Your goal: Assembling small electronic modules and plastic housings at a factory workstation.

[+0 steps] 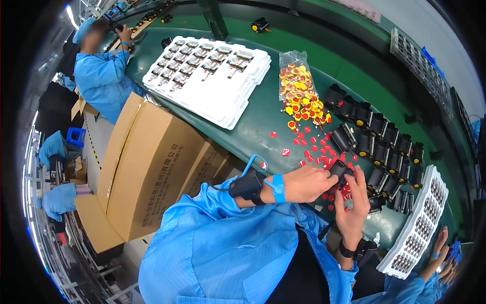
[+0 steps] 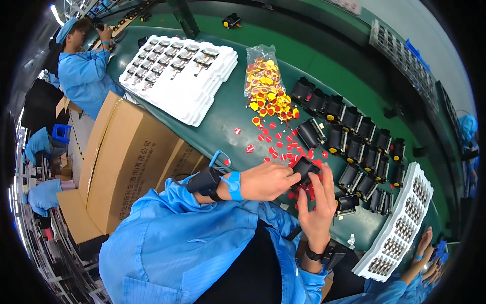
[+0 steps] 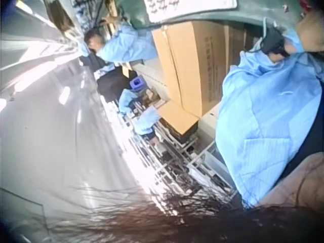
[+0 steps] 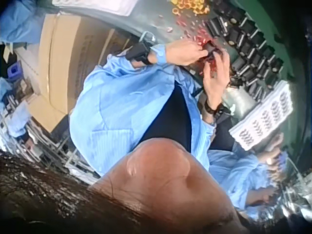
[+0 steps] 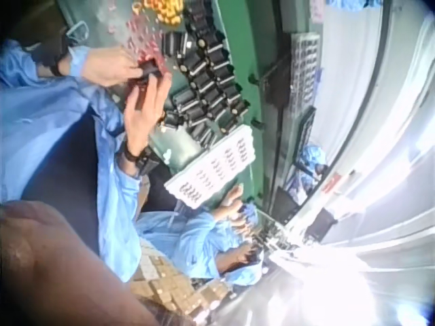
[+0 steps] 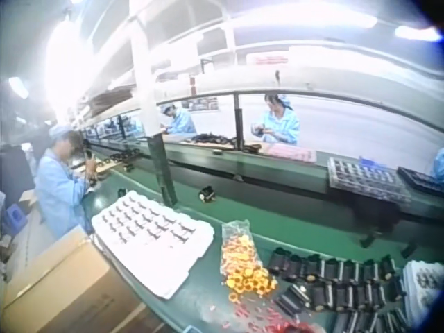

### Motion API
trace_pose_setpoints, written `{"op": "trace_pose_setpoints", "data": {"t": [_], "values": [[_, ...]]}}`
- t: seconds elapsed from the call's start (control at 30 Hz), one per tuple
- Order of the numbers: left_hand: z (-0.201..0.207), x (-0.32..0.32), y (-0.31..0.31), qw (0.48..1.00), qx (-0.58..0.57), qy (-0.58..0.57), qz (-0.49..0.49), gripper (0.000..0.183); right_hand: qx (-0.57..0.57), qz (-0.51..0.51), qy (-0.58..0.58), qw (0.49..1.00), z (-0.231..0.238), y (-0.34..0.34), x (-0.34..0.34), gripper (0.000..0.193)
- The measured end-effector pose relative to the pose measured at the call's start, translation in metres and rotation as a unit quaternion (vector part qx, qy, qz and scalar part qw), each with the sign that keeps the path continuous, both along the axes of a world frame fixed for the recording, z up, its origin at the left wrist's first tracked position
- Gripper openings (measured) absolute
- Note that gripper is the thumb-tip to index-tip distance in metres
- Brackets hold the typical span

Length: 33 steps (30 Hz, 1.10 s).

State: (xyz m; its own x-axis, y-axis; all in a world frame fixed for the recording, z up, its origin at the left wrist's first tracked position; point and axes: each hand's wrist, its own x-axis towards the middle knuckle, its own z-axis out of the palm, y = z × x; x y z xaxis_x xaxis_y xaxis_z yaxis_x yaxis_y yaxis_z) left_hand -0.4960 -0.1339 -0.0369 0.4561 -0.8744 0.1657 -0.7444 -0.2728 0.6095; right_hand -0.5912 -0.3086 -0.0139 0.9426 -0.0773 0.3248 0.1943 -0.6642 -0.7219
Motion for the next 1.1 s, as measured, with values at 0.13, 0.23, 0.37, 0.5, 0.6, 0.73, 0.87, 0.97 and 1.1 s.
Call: {"op": "trace_pose_setpoints", "data": {"t": [0.13, 0.23, 0.37, 0.5, 0.6, 0.73, 0.87, 0.97, 1.1], "values": [[0.039, 0.000, 0.025, 0.989, -0.078, -0.111, 0.065, 0.025, -0.103, -0.029, -0.036, 0.994, 0.009, -0.005, 0.001, 0.039], [0.084, 0.054, 0.093, 0.940, -0.128, -0.252, 0.193, 0.016, -0.067, -0.077, -0.067, 0.993, 0.021, -0.016, -0.017, 0.032], [0.081, 0.180, 0.162, 0.872, 0.186, -0.271, 0.363, 0.028, 0.048, -0.071, -0.120, 0.989, 0.034, -0.012, -0.027, 0.025], [0.044, 0.236, 0.186, 0.878, 0.286, -0.279, 0.263, 0.025, 0.034, -0.025, -0.118, 0.992, 0.033, 0.000, -0.017, 0.018], [0.050, 0.236, 0.191, 0.872, 0.286, -0.314, 0.242, 0.018, 0.068, -0.009, -0.106, 0.992, 0.026, 0.001, -0.023, 0.018], [0.045, 0.235, 0.196, 0.896, 0.211, -0.302, 0.247, 0.017, 0.145, -0.035, -0.079, 0.986, 0.024, 0.006, -0.025, 0.015], [0.030, 0.260, 0.191, 0.899, 0.259, -0.285, 0.210, 0.023, 0.117, -0.020, -0.072, 0.990, 0.031, 0.013, -0.016, 0.014], [0.034, 0.250, 0.210, 0.920, 0.165, -0.289, 0.208, 0.022, 0.129, 0.008, -0.078, 0.989, 0.023, 0.016, -0.012, 0.014], [0.035, 0.225, 0.211, 0.903, -0.211, -0.162, 0.337, 0.035, 0.195, -0.011, -0.056, 0.979, 0.014, 0.011, -0.026, 0.015]]}}
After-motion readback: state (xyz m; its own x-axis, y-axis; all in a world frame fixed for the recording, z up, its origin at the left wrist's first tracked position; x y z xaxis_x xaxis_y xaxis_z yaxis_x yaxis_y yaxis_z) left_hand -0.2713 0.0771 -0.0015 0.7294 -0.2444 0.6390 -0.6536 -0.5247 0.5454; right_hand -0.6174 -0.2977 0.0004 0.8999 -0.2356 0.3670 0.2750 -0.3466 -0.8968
